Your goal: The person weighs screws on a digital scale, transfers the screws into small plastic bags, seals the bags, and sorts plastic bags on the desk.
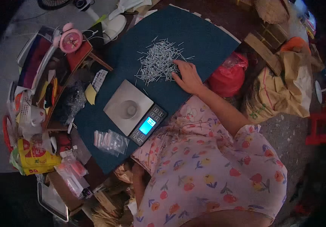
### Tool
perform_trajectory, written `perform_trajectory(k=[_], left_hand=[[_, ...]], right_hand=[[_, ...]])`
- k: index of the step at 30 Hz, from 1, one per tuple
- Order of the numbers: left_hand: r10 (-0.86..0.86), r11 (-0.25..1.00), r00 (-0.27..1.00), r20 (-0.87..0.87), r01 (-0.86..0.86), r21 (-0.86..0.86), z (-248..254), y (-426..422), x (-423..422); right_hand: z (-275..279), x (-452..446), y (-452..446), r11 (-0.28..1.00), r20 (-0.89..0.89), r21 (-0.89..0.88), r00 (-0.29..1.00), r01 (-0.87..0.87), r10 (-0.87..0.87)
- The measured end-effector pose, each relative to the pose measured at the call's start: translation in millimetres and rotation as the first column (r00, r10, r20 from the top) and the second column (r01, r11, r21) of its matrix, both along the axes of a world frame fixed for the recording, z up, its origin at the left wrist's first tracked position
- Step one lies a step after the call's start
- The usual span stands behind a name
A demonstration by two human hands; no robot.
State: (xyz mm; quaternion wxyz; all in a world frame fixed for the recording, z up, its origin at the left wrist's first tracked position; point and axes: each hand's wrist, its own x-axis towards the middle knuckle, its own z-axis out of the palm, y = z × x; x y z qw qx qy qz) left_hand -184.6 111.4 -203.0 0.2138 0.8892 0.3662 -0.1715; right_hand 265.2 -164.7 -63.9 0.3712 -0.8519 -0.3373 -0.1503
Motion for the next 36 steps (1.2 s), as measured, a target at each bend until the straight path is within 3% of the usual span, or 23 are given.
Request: perform_trajectory(k=[13, 28, 36], left_hand=[[-0.029, 1.000, 0.997, -0.065, 0.029, 0.004, -10.1, -0.8, 14.9], [-0.058, 0.998, 0.993, -0.107, 0.059, 0.010, -13.7, 3.6, 32.3], [-0.042, 0.999, 0.994, -0.101, 0.043, 0.008, -16.2, 3.4, 31.6]], right_hand=[[-6.4, -0.7, -1.3, 0.997, 0.037, 0.071, 0.999, 0.028, -0.031], [-5.3, -1.6, -4.7, 0.991, -0.106, 0.131, 0.994, 0.012, 0.002], [-9.4, 0.9, -2.7, 0.991, -0.053, 0.130, 0.999, 0.007, 0.000]])
